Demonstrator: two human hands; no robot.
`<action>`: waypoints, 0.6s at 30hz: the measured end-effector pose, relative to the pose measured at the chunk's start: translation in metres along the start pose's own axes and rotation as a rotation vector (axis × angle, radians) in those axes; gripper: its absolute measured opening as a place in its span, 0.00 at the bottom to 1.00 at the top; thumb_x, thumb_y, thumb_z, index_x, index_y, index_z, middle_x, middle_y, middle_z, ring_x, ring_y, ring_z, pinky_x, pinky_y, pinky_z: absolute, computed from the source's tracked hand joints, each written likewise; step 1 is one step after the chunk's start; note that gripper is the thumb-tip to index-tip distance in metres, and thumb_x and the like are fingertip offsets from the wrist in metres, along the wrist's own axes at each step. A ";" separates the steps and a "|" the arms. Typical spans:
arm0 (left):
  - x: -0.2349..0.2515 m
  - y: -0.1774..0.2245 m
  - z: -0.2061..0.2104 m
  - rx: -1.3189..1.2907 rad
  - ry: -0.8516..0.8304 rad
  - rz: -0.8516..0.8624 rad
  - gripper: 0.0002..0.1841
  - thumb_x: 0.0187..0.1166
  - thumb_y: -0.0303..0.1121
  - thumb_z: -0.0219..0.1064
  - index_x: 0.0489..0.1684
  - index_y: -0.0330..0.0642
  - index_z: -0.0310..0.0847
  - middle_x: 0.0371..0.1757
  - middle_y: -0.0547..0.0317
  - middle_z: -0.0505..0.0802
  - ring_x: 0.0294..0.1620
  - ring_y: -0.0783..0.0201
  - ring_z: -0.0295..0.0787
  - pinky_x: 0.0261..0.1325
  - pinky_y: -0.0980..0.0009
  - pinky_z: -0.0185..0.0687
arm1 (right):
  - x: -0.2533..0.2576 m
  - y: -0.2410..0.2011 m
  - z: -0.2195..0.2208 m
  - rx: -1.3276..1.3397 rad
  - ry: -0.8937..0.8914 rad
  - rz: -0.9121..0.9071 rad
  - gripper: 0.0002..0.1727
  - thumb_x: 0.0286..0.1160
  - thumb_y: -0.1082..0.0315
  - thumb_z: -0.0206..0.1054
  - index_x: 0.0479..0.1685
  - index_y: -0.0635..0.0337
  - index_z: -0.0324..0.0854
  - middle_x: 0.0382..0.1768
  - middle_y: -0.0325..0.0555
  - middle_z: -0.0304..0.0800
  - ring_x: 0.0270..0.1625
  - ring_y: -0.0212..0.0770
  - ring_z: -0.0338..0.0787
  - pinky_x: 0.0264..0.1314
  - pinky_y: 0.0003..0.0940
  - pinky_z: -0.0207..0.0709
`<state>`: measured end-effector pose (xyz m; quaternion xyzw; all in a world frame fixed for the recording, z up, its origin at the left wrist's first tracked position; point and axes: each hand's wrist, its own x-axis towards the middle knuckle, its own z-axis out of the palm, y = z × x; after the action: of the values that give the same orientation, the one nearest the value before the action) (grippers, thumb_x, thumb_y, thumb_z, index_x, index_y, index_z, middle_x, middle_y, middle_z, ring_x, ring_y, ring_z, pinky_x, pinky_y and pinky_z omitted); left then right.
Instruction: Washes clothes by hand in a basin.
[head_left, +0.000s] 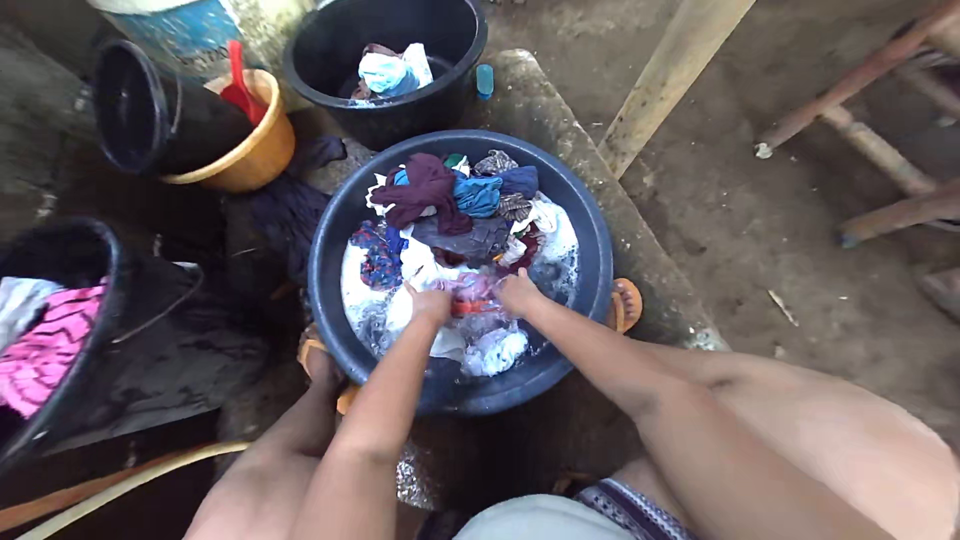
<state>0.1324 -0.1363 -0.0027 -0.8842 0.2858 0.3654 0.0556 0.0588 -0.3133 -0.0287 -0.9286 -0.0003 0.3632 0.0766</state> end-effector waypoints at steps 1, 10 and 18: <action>-0.005 -0.004 0.007 0.025 -0.012 -0.010 0.23 0.78 0.39 0.72 0.73 0.47 0.83 0.73 0.38 0.86 0.80 0.30 0.73 0.81 0.14 0.31 | -0.010 -0.004 0.008 -0.003 -0.005 0.017 0.24 0.86 0.71 0.59 0.79 0.69 0.75 0.82 0.71 0.70 0.88 0.70 0.62 0.90 0.69 0.44; -0.117 0.013 -0.015 0.299 -0.030 0.035 0.20 0.87 0.32 0.61 0.69 0.26 0.80 0.72 0.32 0.85 0.82 0.33 0.72 0.92 0.31 0.25 | -0.108 0.008 -0.029 -0.259 0.051 -0.378 0.18 0.83 0.59 0.69 0.56 0.67 0.91 0.61 0.66 0.90 0.80 0.71 0.73 0.86 0.73 0.47; -0.322 -0.001 -0.232 0.334 0.753 0.321 0.16 0.88 0.41 0.63 0.46 0.36 0.88 0.39 0.34 0.92 0.45 0.31 0.90 0.46 0.26 0.76 | -0.328 -0.003 -0.267 -0.203 0.616 -0.429 0.09 0.85 0.73 0.62 0.39 0.67 0.86 0.32 0.54 0.86 0.37 0.49 0.86 0.45 0.53 0.78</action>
<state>0.0920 -0.0573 0.3835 -0.8790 0.4749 -0.0295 0.0321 -0.0025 -0.3671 0.3860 -0.9759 -0.2072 0.0412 0.0552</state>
